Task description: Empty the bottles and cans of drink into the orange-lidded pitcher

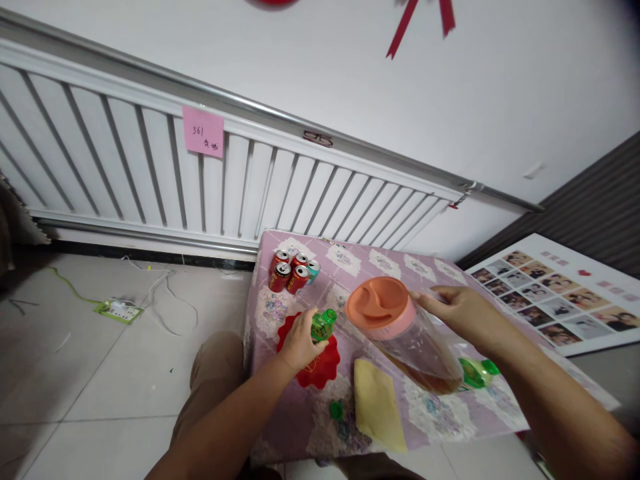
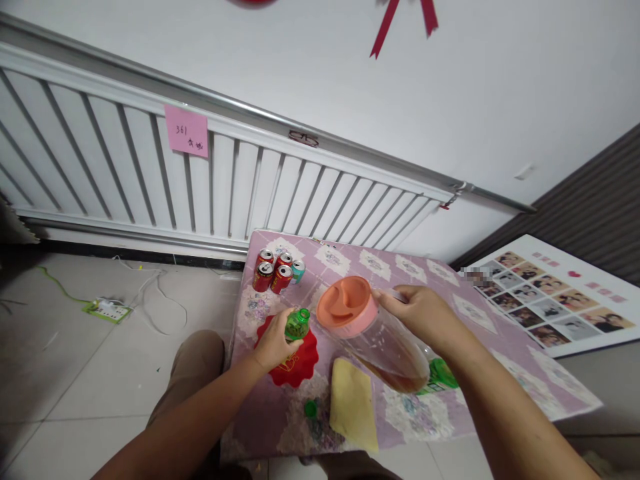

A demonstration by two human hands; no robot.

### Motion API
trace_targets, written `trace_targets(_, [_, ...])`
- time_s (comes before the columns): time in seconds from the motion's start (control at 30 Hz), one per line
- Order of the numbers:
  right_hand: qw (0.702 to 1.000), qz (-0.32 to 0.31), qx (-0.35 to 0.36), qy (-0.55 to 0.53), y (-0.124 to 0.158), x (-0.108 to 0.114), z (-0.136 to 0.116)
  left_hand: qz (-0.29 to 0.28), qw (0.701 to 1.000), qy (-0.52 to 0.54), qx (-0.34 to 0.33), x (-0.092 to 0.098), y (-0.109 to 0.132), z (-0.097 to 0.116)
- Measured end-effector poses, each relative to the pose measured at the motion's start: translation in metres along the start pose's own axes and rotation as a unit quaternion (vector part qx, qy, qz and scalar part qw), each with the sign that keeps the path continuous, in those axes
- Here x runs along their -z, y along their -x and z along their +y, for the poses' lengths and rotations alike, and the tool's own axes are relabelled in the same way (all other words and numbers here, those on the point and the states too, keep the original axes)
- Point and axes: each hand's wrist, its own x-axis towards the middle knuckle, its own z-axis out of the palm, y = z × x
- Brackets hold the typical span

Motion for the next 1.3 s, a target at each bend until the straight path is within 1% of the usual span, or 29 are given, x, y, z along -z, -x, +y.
trace_targets(0.37, [1.0, 0.002, 0.02, -0.005, 0.0016, 0.0019, -0.0051, 0.001, 1.0, -0.002, 0.002, 0.0001, 0.0006, 0.0009])
trace_targets(0.63, [1.0, -0.002, 0.02, 0.023, 0.0009, 0.0019, -0.0046, 0.002, 1.0, -0.005, -0.007, -0.0007, 0.0009, 0.0008])
trace_targets(0.93, [1.0, 0.0, 0.013, -0.001, 0.0025, 0.0033, -0.0102, 0.001, 1.0, 0.001, -0.002, 0.0004, 0.0006, 0.0025])
trace_targets(1.3, [1.0, 0.002, 0.026, -0.014, 0.001, 0.0041, -0.0087, -0.001, 1.0, 0.008, 0.003, -0.0003, 0.001, 0.0017])
